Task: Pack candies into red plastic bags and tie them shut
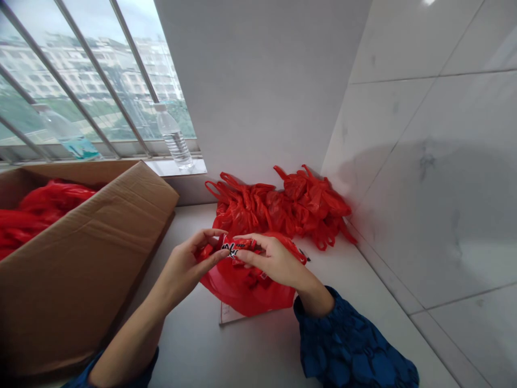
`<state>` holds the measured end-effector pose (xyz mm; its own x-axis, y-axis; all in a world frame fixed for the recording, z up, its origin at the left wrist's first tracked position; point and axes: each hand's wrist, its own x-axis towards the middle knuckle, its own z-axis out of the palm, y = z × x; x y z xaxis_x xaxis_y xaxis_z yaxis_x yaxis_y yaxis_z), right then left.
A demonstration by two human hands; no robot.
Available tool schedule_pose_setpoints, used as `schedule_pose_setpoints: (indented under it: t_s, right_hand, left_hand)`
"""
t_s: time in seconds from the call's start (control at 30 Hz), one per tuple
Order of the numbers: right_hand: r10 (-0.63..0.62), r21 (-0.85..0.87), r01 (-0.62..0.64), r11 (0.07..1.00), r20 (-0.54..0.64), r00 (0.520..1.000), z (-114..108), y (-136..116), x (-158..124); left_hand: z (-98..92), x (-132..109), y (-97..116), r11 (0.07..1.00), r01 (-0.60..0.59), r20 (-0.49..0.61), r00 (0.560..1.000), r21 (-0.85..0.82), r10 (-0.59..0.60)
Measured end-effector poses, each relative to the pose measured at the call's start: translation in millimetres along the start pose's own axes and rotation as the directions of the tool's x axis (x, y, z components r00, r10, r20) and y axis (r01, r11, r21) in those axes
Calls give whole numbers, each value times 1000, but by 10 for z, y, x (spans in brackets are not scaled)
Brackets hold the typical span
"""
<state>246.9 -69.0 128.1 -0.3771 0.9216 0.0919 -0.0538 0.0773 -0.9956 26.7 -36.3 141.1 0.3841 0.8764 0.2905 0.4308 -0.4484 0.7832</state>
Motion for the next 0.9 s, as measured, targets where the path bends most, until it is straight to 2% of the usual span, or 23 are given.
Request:
schedule_pose_setpoints:
  t_s: [0.13, 0.53, 0.77, 0.9]
  right_hand:
    - [-7, 0, 7, 1000, -52, 999, 0, -4, 31]
    - [39, -35, -39, 999, -17, 999, -9, -9, -5]
    - [-1, -115, -1, 993, -19, 1000, 7, 0, 6]
    - [28, -85, -23, 996, 52, 998, -7, 7, 9]
  left_hand:
    - [-19, -1, 39, 1000, -7, -18, 1000, 18, 8]
    - [-33, -3, 55, 996, 1, -40, 999, 86, 2]
    - [-28, -7, 58, 987, -86, 2, 996, 138, 86]
    - [-27, -13, 52, 989, -114, 23, 993, 89, 112]
